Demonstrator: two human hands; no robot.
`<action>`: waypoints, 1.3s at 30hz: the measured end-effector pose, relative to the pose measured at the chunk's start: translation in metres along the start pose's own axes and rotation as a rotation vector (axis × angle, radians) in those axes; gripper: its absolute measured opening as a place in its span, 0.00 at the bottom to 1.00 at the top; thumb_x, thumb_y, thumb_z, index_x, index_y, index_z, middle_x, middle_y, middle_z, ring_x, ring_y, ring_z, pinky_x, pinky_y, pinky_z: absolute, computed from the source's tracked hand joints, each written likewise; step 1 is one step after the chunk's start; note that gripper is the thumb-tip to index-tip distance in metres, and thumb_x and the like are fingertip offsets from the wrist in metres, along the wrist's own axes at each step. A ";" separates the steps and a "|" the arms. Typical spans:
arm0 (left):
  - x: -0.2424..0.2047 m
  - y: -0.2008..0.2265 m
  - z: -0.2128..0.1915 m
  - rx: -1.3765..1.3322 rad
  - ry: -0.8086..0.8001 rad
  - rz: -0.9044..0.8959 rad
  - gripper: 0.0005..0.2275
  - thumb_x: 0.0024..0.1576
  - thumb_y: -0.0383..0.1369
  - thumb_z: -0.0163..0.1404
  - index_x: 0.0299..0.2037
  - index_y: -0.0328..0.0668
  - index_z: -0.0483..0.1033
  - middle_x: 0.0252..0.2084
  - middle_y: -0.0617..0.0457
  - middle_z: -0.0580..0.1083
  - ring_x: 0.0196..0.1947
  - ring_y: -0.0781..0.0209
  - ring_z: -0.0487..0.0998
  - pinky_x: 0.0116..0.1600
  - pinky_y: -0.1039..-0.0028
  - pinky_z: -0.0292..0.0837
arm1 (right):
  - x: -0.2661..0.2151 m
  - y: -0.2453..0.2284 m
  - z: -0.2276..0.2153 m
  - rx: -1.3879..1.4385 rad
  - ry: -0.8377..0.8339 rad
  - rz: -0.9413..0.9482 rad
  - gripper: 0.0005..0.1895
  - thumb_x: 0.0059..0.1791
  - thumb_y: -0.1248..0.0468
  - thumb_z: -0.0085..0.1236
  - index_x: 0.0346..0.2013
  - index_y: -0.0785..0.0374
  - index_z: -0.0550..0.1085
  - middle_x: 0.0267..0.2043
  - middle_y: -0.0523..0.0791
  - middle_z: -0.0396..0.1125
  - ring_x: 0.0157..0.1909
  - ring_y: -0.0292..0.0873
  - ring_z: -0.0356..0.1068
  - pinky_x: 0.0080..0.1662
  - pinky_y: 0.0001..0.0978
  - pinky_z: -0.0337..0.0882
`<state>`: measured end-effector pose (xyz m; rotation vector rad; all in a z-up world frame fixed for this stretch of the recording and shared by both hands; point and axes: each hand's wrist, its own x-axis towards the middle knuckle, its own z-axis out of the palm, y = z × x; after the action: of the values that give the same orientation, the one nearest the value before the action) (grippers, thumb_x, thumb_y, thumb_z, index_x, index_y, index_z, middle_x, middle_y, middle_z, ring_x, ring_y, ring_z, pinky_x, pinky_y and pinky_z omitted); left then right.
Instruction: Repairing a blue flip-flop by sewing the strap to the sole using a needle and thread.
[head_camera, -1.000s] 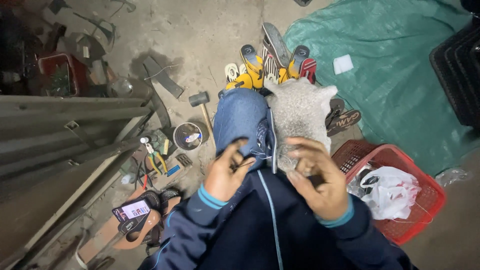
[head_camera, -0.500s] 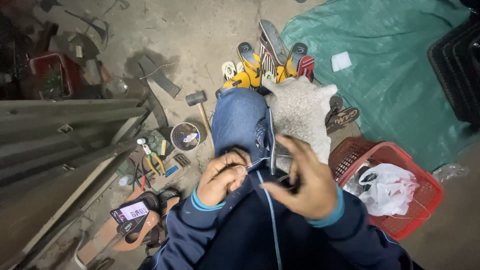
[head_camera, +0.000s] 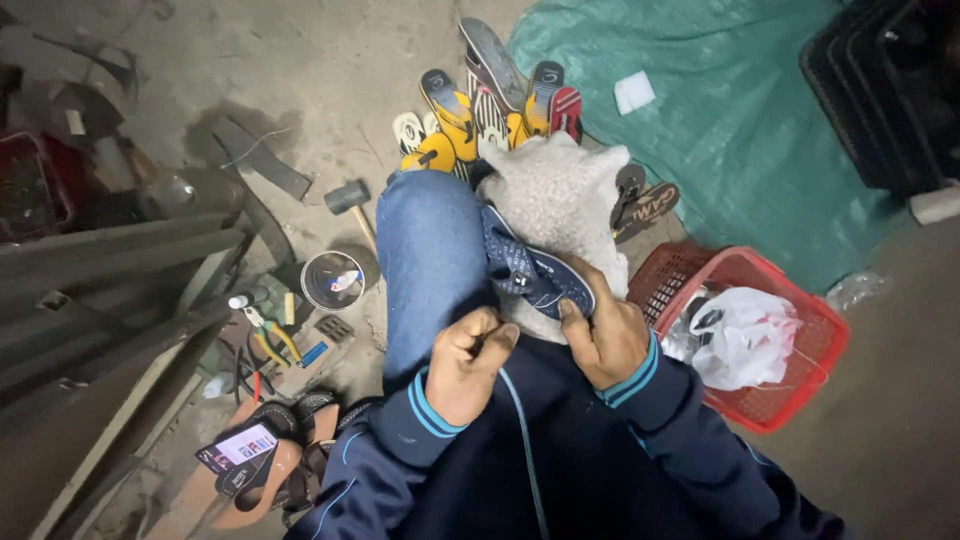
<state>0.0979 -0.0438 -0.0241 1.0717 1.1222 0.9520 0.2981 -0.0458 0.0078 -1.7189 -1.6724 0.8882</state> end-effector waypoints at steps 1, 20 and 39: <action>0.004 0.006 -0.002 0.003 0.006 0.005 0.14 0.59 0.24 0.55 0.20 0.38 0.68 0.14 0.54 0.61 0.19 0.69 0.58 0.24 0.77 0.55 | 0.002 0.003 -0.001 0.003 -0.002 -0.008 0.27 0.51 0.60 0.45 0.66 0.60 0.67 0.19 0.59 0.71 0.26 0.66 0.74 0.32 0.54 0.73; 0.021 0.034 0.012 -0.001 -0.117 0.088 0.09 0.60 0.20 0.49 0.47 0.28 0.82 0.26 0.44 0.78 0.19 0.64 0.77 0.25 0.80 0.72 | 0.003 0.020 -0.004 0.332 -0.056 0.126 0.23 0.50 0.64 0.53 0.61 0.61 0.71 0.39 0.60 0.75 0.45 0.61 0.77 0.44 0.56 0.75; 0.029 0.039 0.028 0.577 0.051 0.463 0.03 0.59 0.26 0.57 0.38 0.43 0.83 0.36 0.52 0.77 0.34 0.47 0.84 0.40 0.67 0.80 | -0.002 0.035 -0.006 0.709 -0.029 0.018 0.04 0.49 0.74 0.62 0.37 0.65 0.77 0.22 0.40 0.68 0.34 0.26 0.69 0.37 0.15 0.73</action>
<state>0.1289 -0.0123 0.0101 1.8425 1.2523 1.0386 0.3244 -0.0496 -0.0152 -1.2293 -1.1463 1.3186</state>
